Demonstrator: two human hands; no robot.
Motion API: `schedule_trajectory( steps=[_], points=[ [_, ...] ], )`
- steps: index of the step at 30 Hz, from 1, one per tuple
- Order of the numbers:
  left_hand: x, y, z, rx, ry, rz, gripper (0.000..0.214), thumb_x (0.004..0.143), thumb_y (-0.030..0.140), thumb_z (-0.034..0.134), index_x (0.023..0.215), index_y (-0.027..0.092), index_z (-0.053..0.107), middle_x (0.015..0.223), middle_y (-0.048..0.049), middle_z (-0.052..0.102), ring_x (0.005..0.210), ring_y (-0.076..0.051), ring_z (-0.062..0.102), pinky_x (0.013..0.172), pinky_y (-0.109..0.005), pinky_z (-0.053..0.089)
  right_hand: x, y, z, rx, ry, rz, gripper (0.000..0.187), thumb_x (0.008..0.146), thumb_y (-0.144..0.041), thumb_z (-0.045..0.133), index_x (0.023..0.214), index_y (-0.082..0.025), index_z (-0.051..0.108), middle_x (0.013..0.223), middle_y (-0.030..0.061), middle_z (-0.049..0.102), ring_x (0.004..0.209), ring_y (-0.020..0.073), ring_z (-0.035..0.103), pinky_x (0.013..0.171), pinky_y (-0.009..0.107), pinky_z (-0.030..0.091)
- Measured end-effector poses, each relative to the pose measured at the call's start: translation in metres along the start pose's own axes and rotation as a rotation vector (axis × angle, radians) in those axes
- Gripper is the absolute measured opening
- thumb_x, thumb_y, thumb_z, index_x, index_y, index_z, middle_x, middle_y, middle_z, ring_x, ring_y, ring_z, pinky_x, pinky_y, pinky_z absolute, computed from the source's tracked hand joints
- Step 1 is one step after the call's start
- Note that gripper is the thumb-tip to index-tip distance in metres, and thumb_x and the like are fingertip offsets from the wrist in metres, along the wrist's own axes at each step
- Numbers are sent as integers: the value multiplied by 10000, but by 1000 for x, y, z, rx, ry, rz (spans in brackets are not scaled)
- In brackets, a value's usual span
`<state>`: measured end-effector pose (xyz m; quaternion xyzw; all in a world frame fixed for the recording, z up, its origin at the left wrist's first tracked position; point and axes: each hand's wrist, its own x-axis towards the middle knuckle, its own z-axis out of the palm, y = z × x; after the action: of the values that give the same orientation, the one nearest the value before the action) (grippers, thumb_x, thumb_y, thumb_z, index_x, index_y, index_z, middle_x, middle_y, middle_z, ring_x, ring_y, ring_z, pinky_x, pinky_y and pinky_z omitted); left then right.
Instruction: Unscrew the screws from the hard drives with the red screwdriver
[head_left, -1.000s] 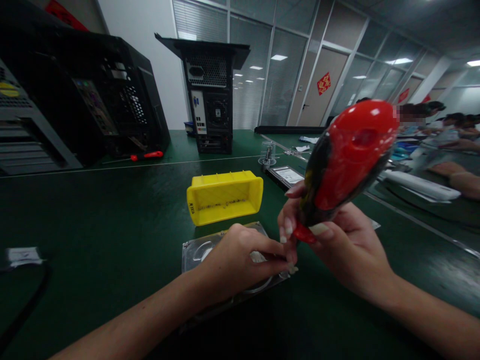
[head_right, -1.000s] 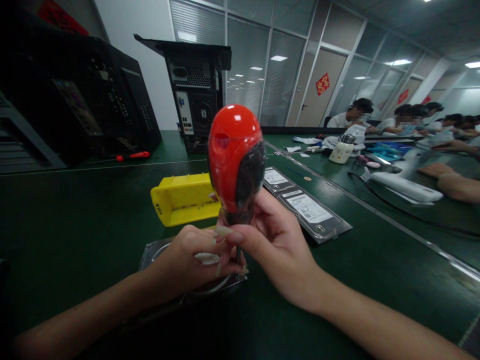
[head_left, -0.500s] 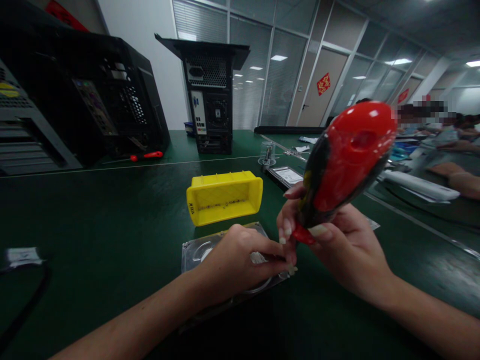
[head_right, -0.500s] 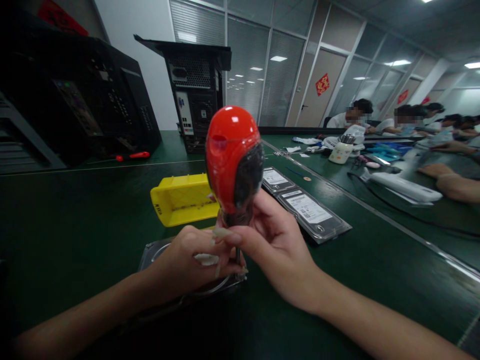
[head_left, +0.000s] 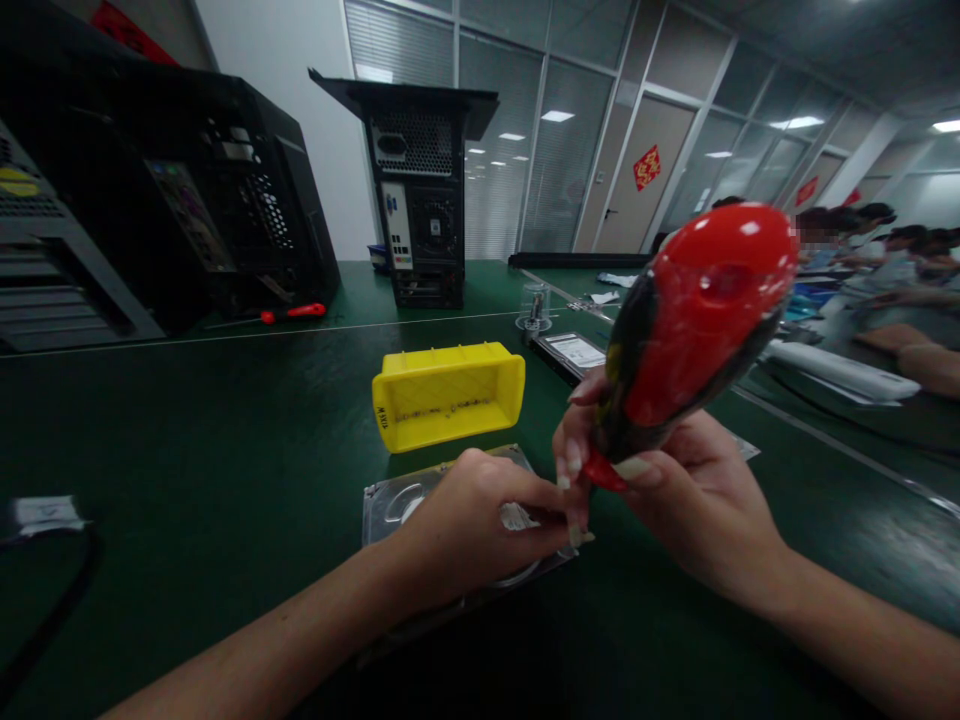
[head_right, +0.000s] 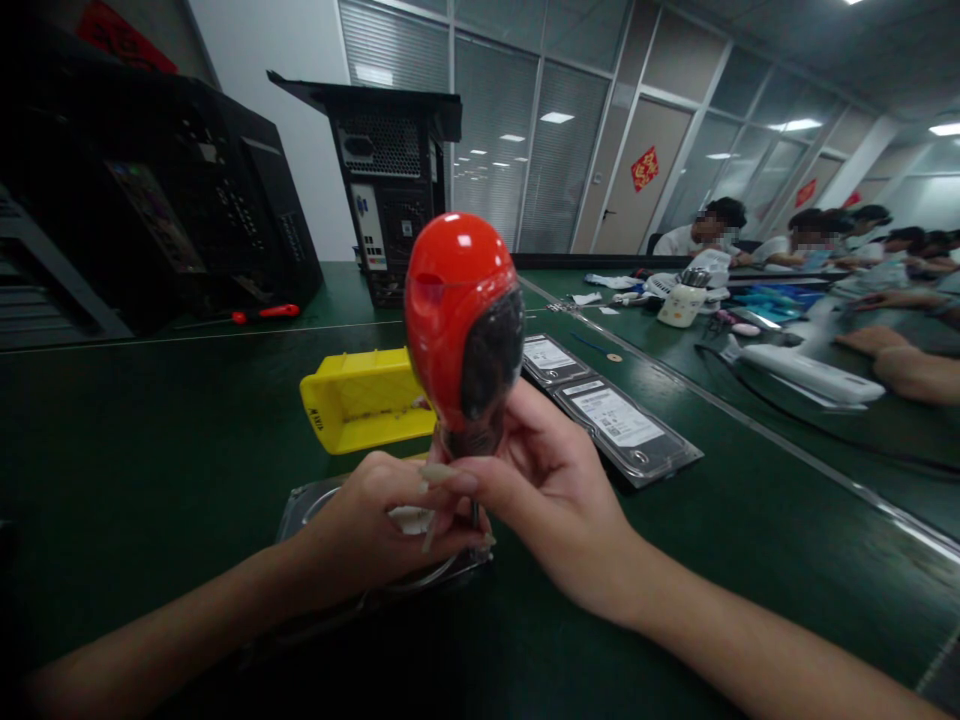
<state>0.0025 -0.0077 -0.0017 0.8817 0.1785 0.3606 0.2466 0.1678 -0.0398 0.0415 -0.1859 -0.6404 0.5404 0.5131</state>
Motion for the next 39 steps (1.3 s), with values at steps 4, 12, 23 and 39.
schedule_trajectory(
  steps=[4, 12, 23, 39],
  points=[
    [1, 2, -1, -40, -8, 1, 60, 787, 138, 672, 840, 154, 696, 757, -18, 702, 680, -121, 650, 650, -206, 472, 2, 0, 0, 15, 18, 4, 212, 833, -231, 627, 1038, -223, 574, 832, -2, 603, 687, 108, 586, 601, 224, 534],
    [1, 5, -1, -29, 9, -40, 28, 784, 174, 684, 797, 154, 700, 753, -20, 703, 681, -134, 647, 655, -223, 485, 3, -1, 0, -30, 73, -23, 229, 794, -229, 669, 1002, -223, 573, 802, 2, 624, 678, 123, 608, 578, 234, 547],
    [1, 2, 0, -18, 34, 22, 42, 765, 144, 697, 806, 132, 696, 751, -31, 720, 650, -139, 666, 624, -207, 487, 3, -1, 1, -57, 49, -37, 220, 809, -248, 663, 1017, -242, 592, 821, 0, 621, 726, 122, 595, 600, 229, 526],
    [1, 4, -1, -18, 11, -1, 47, 779, 132, 678, 820, 140, 698, 747, -24, 700, 676, -133, 647, 635, -213, 471, 2, 2, -1, -8, 31, -41, 231, 822, -229, 647, 1047, -231, 594, 839, -5, 625, 727, 102, 597, 620, 200, 534]
  ],
)
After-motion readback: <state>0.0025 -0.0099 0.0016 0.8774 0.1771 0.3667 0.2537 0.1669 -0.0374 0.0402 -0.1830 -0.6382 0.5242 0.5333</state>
